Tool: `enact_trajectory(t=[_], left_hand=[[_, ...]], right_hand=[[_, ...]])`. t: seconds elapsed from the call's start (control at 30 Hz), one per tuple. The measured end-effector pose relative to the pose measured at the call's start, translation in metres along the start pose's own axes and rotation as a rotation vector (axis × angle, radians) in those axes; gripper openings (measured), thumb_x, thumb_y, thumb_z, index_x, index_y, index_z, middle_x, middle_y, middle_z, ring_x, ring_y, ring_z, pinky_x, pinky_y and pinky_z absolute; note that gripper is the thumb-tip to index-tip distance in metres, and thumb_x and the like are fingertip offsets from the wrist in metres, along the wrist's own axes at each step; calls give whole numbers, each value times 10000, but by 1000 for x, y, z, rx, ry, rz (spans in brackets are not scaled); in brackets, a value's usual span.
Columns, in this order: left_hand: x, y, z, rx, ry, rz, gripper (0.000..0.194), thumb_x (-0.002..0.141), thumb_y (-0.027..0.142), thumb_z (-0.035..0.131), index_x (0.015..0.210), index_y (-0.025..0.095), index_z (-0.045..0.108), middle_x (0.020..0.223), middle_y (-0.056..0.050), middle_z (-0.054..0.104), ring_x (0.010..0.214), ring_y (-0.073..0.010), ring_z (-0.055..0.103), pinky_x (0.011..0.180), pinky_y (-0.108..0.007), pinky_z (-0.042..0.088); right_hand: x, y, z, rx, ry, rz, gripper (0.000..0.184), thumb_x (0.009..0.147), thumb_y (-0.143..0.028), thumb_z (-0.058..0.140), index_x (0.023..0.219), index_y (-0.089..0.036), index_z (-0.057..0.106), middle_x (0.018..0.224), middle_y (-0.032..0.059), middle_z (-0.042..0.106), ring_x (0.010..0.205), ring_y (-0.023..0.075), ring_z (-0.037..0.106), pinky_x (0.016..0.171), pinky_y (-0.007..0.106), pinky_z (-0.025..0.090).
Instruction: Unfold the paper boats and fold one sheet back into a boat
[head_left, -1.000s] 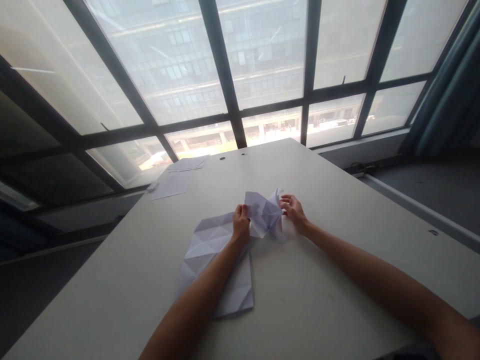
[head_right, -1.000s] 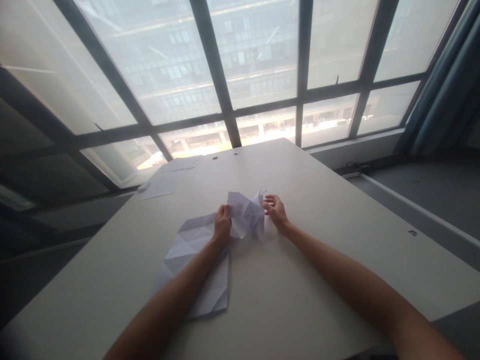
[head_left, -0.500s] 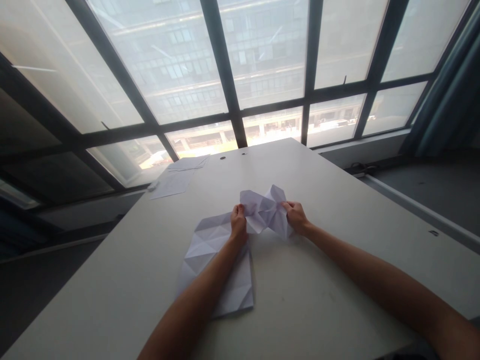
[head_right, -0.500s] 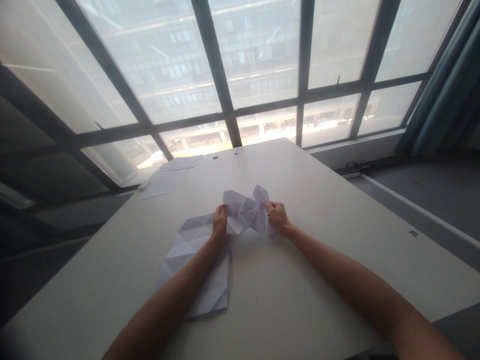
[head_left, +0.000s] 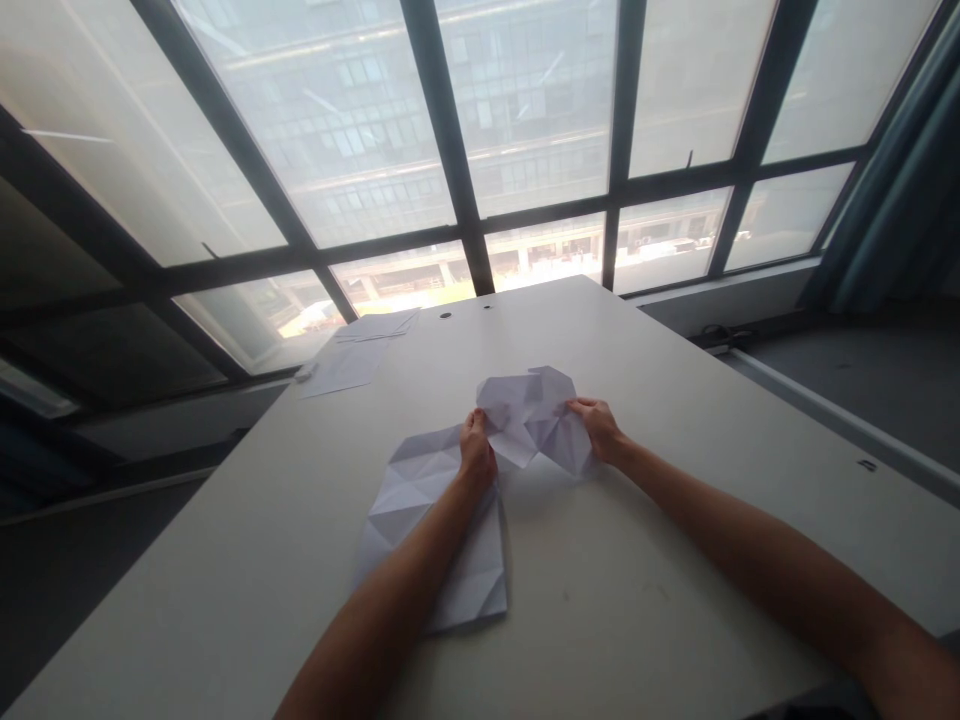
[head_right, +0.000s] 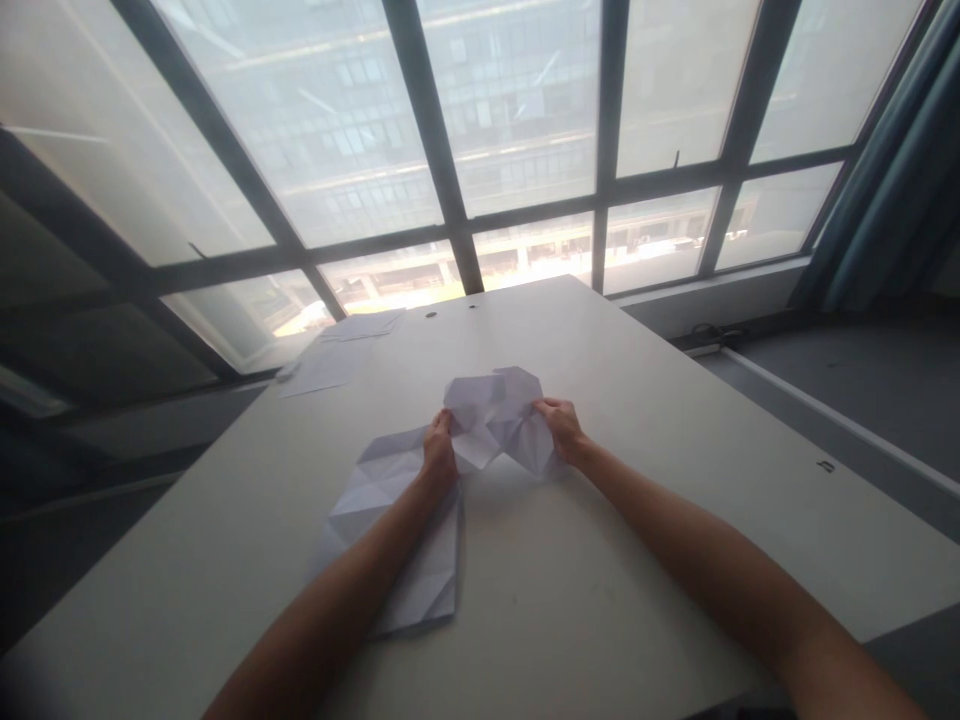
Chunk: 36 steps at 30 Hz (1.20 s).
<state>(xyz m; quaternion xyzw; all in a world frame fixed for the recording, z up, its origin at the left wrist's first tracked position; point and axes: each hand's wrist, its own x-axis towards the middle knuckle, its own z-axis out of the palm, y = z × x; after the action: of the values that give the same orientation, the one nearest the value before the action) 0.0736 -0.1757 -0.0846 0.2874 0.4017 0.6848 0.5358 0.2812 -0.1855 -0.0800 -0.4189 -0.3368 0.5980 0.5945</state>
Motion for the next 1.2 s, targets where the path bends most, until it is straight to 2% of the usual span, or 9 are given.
enact_trajectory(t=[0.13,0.27,0.4,0.5,0.67,0.8,0.9,1.0,1.2], left_hand=[[9,1,-3,-76,43,-37,169,874,309,595,950,167,646,914,-56,691,824,-169,654,795,-287,509],[13,3,-5,-115,-32,10,141,886,293,572,937,172,624,939,-56,690,864,-153,654,775,-257,508],[9,4,-2,-48,-64,33,173,877,344,582,917,176,597,882,-35,668,766,-123,635,671,-221,494],[3,4,0,63,-108,2,222,837,391,632,921,194,570,860,-17,643,682,-100,604,587,-194,462],[-11,7,7,122,-359,-172,454,756,308,733,1151,271,511,1085,-42,641,790,-125,649,666,-236,508],[-19,4,9,138,-503,-292,494,728,216,729,1173,234,516,1115,-89,651,845,-180,674,766,-329,540],[-17,-1,7,201,-450,-271,502,674,138,734,1140,182,551,1058,-115,675,835,-208,673,747,-339,549],[-13,-4,5,273,-367,-195,440,687,161,731,1099,166,578,1014,-118,690,789,-210,666,682,-319,548],[-6,6,7,343,-174,48,322,758,190,690,1068,176,605,948,-92,694,790,-185,651,669,-264,508]], right_hand=[[5,0,-5,-60,52,-114,265,679,-404,691,745,-148,706,753,66,715,637,192,627,601,295,491],[12,2,-13,-147,149,-198,318,689,-472,647,714,-156,655,666,22,645,561,147,536,523,257,405],[17,7,-18,-347,273,-329,337,760,-492,550,617,-187,535,543,-24,512,503,121,411,461,243,287],[17,9,-20,-507,343,-437,346,813,-464,483,577,-211,458,511,-30,453,505,125,370,460,252,252],[17,8,-22,-665,420,-558,353,846,-405,430,545,-224,398,526,-18,453,535,131,353,499,271,242],[15,4,-21,-699,441,-583,351,851,-385,422,540,-228,377,517,-20,452,533,133,347,519,279,239],[14,2,-21,-701,439,-597,347,838,-383,438,531,-232,376,502,-20,450,530,137,349,524,281,238],[16,1,-23,-709,435,-596,346,827,-393,452,528,-230,395,505,-14,465,531,141,365,525,279,243],[26,-6,-34,-676,382,-523,344,803,-438,467,559,-198,497,540,10,525,547,140,395,502,263,259]])
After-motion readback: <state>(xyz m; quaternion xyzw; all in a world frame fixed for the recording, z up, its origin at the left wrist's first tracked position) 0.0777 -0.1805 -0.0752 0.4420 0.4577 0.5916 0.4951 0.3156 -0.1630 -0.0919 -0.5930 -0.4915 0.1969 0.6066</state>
